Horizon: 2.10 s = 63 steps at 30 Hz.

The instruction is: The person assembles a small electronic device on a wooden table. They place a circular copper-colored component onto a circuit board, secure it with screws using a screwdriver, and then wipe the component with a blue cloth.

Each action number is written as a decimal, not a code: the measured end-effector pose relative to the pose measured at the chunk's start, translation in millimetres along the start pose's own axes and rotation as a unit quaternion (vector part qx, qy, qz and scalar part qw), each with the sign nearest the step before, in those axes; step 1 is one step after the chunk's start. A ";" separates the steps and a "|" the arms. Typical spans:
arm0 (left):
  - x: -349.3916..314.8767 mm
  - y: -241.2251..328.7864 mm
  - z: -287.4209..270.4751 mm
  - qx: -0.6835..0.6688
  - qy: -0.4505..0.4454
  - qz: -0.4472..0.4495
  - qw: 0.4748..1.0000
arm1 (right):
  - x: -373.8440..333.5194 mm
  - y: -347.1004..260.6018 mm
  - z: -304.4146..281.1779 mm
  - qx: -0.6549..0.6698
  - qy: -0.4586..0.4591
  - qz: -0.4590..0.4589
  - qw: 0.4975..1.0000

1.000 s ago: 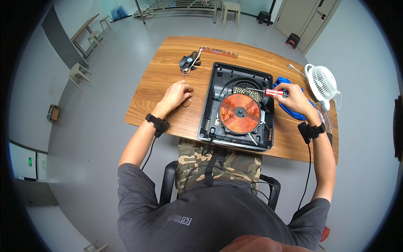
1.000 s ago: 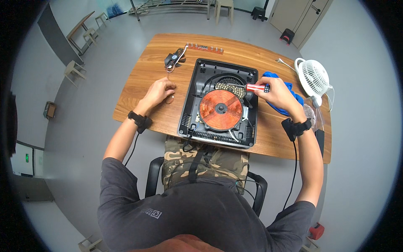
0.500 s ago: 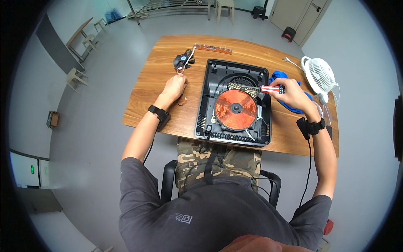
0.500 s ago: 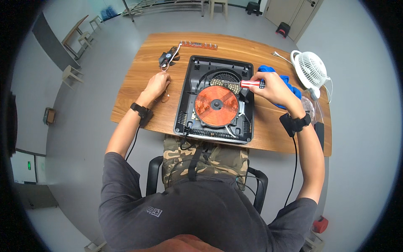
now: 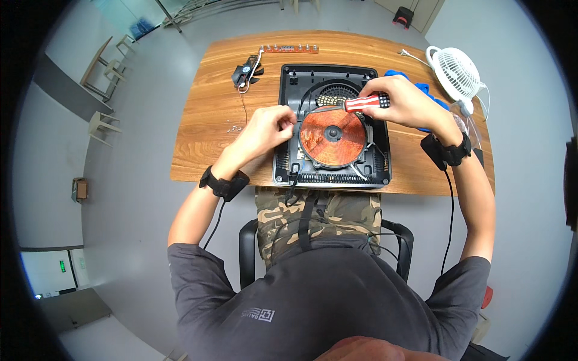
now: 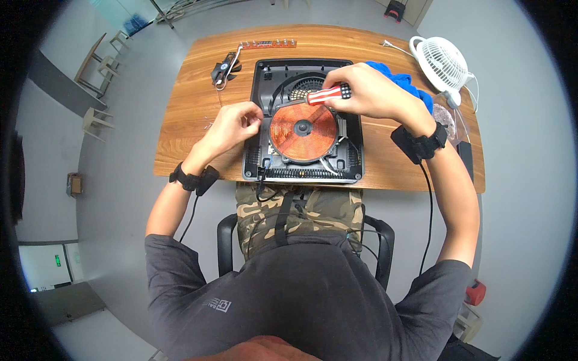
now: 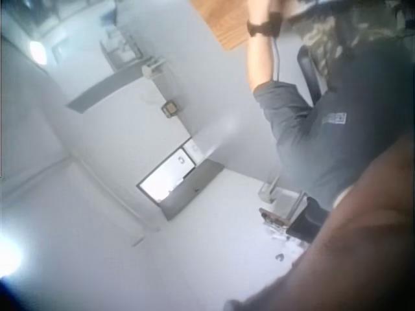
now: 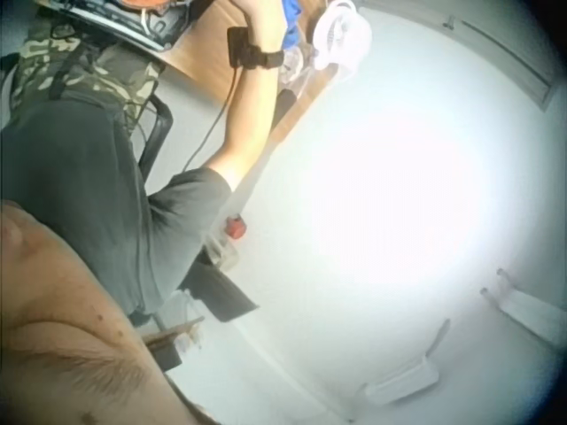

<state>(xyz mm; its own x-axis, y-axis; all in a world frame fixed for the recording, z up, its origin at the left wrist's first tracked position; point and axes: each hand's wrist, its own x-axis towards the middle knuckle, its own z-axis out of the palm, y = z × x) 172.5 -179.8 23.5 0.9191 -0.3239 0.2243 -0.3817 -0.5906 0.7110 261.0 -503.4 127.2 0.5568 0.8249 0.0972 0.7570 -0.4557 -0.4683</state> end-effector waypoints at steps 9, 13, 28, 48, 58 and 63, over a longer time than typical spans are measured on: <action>-0.5 4.3 21.1 -0.043 -0.045 -0.035 0.997 | -1.4 -11.9 12.0 -0.026 -0.028 -0.025 0.999; 2.6 2.5 24.9 -0.042 -0.035 -0.008 0.998 | -4.3 -8.8 12.9 -0.026 -0.018 -0.045 0.999; 4.5 10.7 31.9 -0.046 -0.044 0.020 0.998 | -5.4 -11.8 17.1 -0.015 -0.061 0.003 0.998; 2.7 26.2 38.4 -0.035 -0.065 0.033 0.997 | -12.1 -42.0 -12.6 -0.012 -0.030 -0.083 0.996; -4.5 23.8 34.5 -0.004 -0.120 0.133 0.984 | -2.0 -56.2 -9.0 0.009 0.032 -0.102 0.994; -7.2 19.4 30.5 0.054 -0.173 0.120 0.976 | 1.5 -64.3 -5.6 0.009 -0.007 -0.098 0.995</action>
<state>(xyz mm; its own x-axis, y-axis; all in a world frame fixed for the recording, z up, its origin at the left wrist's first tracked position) 155.5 -211.5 15.4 0.7215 -0.6812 0.1243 -0.6072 -0.5361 0.5864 215.2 -474.8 162.4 0.3945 0.9021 0.1751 0.8441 -0.2805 -0.4569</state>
